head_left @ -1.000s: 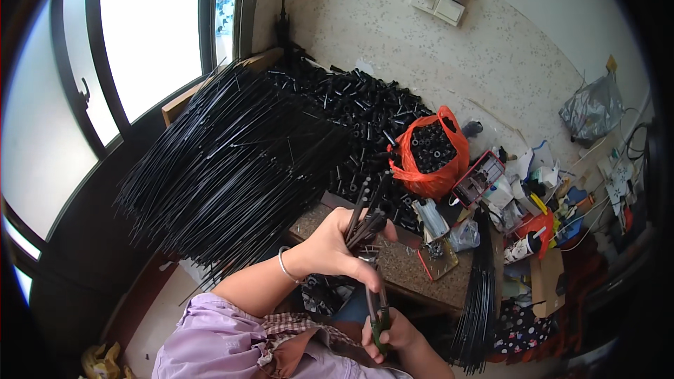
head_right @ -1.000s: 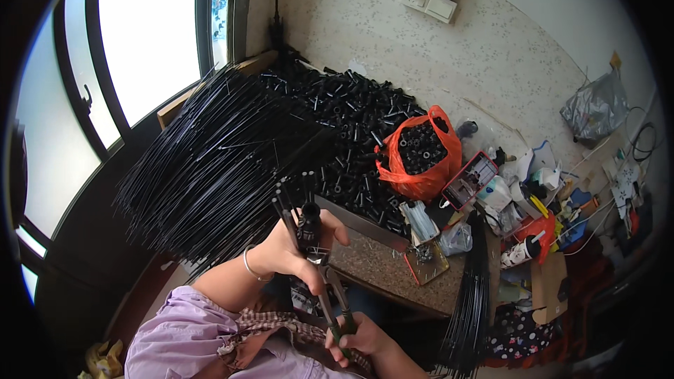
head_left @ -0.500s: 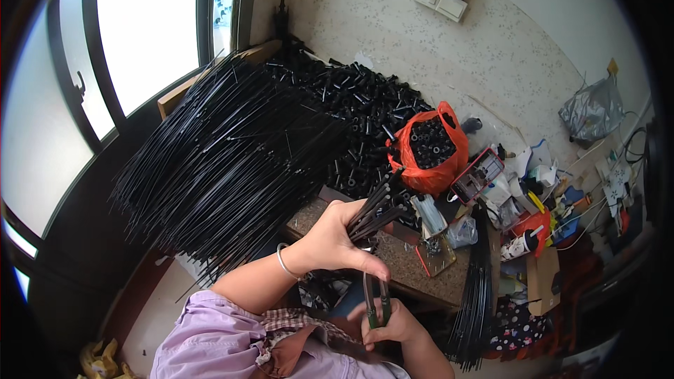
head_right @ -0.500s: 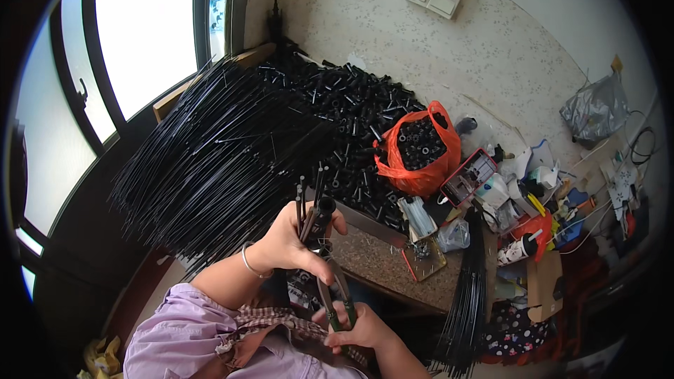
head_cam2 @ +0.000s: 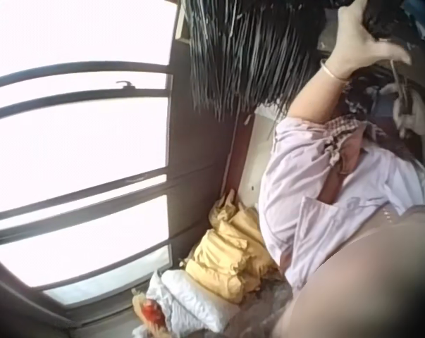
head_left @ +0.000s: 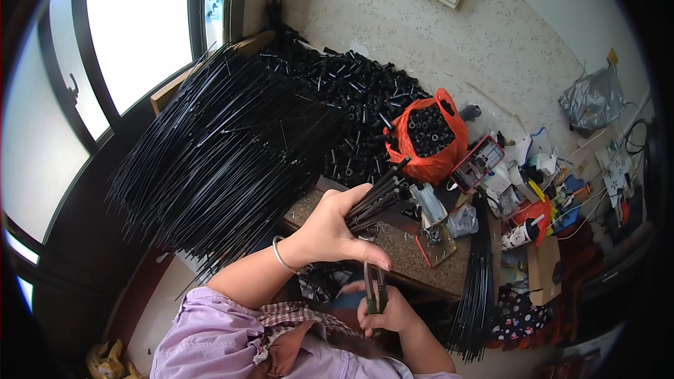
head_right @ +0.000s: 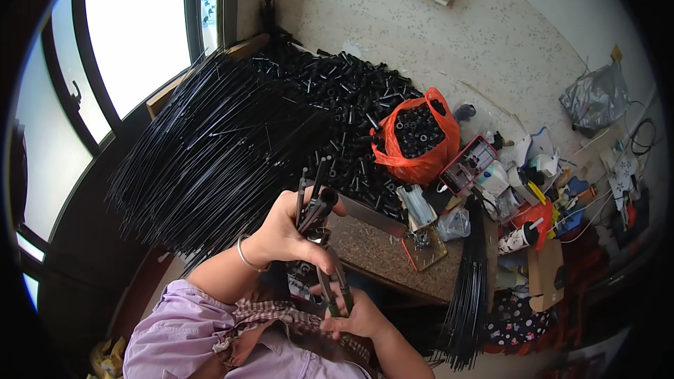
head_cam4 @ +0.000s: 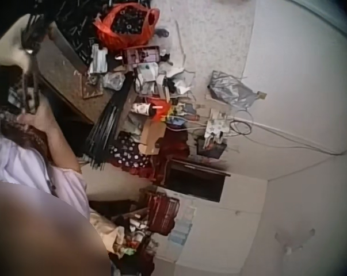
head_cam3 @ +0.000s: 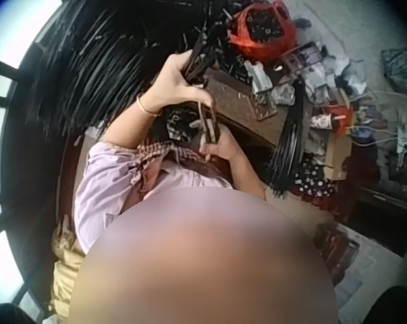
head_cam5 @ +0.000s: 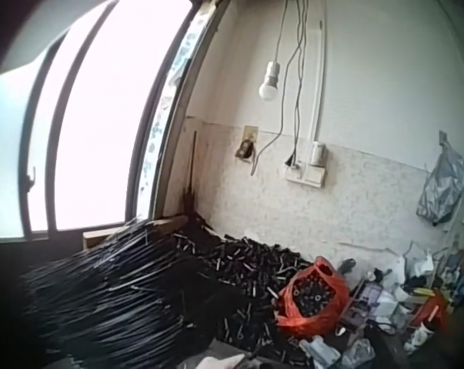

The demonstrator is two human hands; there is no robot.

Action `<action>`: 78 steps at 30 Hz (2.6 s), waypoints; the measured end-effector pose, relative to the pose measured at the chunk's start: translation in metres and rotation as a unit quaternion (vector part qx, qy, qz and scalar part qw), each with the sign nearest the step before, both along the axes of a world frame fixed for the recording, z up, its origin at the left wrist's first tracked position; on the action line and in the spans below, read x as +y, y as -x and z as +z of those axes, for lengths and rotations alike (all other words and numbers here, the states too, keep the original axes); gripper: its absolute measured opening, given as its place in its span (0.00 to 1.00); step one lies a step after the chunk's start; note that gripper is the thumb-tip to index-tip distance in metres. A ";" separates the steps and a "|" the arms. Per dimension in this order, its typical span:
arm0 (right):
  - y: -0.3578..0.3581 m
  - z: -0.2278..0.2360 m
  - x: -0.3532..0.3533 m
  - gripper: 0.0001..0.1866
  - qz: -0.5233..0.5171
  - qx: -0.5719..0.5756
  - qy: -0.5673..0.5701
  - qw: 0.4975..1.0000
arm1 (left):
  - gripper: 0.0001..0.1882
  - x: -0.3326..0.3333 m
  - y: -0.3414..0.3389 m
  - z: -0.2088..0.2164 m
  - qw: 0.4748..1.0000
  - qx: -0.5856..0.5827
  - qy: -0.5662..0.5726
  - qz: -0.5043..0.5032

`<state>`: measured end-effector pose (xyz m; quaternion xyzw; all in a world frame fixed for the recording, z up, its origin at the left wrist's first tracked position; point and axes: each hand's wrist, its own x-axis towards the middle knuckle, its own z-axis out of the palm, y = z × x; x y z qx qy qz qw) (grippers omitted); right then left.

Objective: Trimming black rods and sliding small components onto them at a workbench.

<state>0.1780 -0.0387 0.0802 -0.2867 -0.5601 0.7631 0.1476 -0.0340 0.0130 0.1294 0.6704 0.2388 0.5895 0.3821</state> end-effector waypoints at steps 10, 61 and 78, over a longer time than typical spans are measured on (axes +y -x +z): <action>0.007 -0.007 -0.027 0.13 -0.069 -0.016 -0.132 0.989 | 0.28 -0.004 0.008 0.003 0.998 -0.029 0.048 -0.038; -0.027 0.036 -0.007 0.10 -0.214 -0.058 -0.376 0.900 | 0.16 -0.011 0.012 -0.036 0.986 -0.110 0.073 -0.104; -0.027 0.041 0.001 0.12 -0.136 -0.019 -0.502 0.854 | 0.17 -0.019 0.014 -0.024 0.991 -0.125 0.053 0.002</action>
